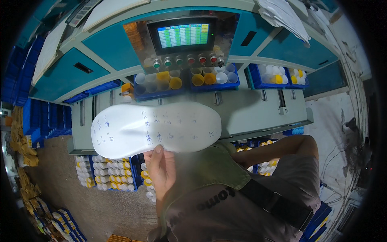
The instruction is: The person carries blue trays filled with small white and yellow containers to a machine, places them on the conveyor, and then removes them. The person also writes on a white board and a notepad with a pen.
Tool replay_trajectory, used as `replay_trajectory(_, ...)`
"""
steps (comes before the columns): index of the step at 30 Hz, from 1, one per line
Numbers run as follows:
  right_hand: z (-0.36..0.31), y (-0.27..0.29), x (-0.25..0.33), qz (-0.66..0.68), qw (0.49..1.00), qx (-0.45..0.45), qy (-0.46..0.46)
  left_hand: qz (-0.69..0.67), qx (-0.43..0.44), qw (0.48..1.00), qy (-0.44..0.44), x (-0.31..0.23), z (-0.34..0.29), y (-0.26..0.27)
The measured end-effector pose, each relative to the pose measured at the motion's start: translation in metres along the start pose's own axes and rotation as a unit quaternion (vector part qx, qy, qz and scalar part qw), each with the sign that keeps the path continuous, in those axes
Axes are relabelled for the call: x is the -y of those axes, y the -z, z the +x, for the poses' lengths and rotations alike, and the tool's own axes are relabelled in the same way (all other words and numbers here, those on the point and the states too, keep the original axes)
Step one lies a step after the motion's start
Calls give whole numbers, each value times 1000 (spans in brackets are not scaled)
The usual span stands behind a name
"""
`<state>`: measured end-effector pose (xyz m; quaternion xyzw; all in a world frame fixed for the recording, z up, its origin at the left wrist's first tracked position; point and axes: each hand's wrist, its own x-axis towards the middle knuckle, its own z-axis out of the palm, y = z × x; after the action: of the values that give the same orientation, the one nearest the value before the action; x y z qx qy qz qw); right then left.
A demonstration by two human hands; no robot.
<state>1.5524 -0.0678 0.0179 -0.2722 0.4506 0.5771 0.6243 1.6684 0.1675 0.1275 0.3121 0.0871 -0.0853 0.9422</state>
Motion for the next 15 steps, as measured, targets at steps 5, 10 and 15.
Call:
replay_trajectory(5, 0, 0, 2, 2, 1000, -3, -4, 8, -19, 1000, -6, 1, 0, 0)
replay_trajectory(10, 0, 1, 4, 4, 1000, -5, -7, 2, -11, 1000, -3, 2, 2, -1)
replay_trajectory(15, -2, 4, 3, 7, 1000, -5, -16, 4, -44, 999, 2, 3, -1, -2)
